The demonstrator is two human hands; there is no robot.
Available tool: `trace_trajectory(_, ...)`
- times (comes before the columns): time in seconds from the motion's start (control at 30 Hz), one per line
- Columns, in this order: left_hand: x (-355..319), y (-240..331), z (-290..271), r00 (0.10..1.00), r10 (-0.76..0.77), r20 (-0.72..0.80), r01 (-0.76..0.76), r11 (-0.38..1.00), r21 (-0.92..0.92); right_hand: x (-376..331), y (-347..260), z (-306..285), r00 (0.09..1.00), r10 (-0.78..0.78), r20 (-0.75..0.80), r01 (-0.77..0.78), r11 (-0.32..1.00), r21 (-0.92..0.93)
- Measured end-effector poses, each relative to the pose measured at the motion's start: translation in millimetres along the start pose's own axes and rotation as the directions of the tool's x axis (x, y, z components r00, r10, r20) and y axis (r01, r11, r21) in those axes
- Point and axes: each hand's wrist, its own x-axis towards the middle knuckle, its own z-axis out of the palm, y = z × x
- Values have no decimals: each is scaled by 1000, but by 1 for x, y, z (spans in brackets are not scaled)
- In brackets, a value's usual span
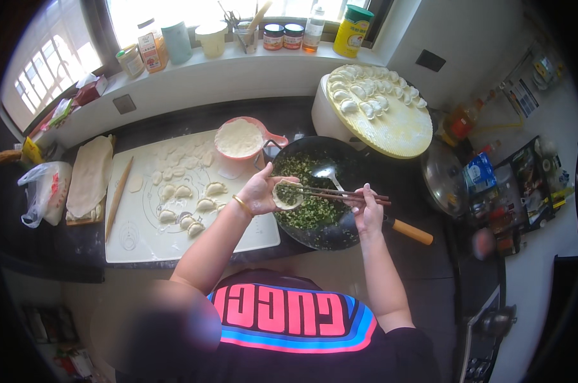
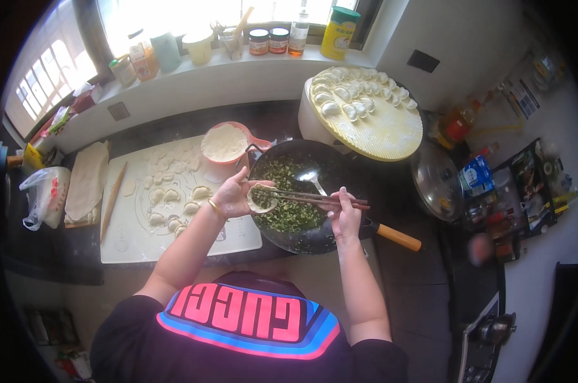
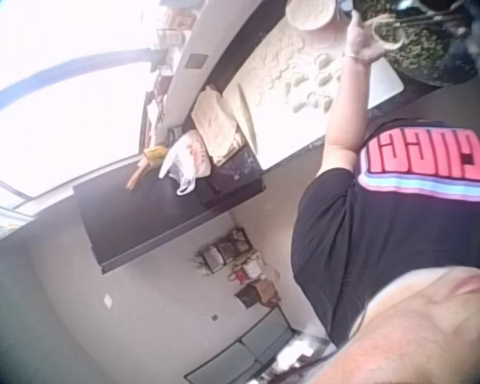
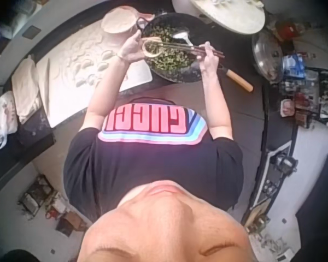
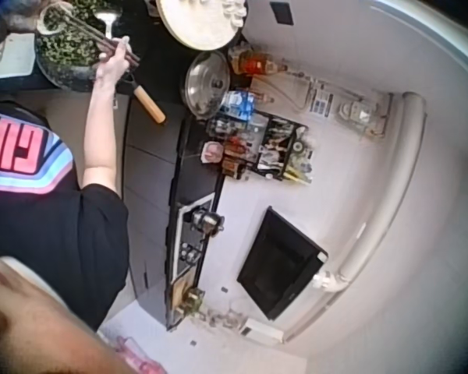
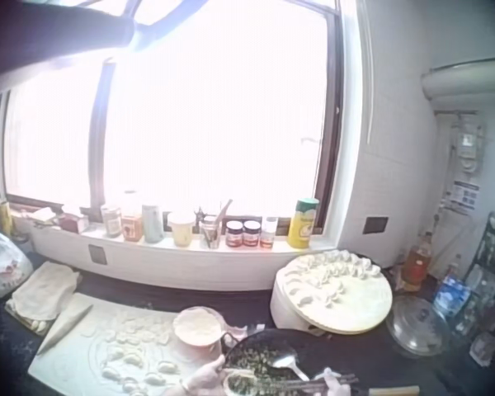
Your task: The person assembles dumplings by placing a green vegetable filling onto circular dough wrappers and folding them shut. The finished dumplings are placed onto a large yellow tray. The person uses chopsticks to transfer the filling from a wok to the wrappers.
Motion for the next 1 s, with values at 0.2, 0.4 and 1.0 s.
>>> trace_trajectory(0.2, -3, -1, 0, 998, 19, -62, -17, 1000, 26, 0, 2, 2, 998, -50, -29, 47, 995, -89)
trace_trajectory(0.4, 1, 2, -32, 982, 90, -167, -86, 996, 31, -19, -19, 19, 915, -390, 101, 395, 819, -417)
trace_trajectory(1.0, -9, -6, -2, 984, 27, 178, -32, 999, 27, -36, 6, 98, 321, -304, 897, 939, -19, -342)
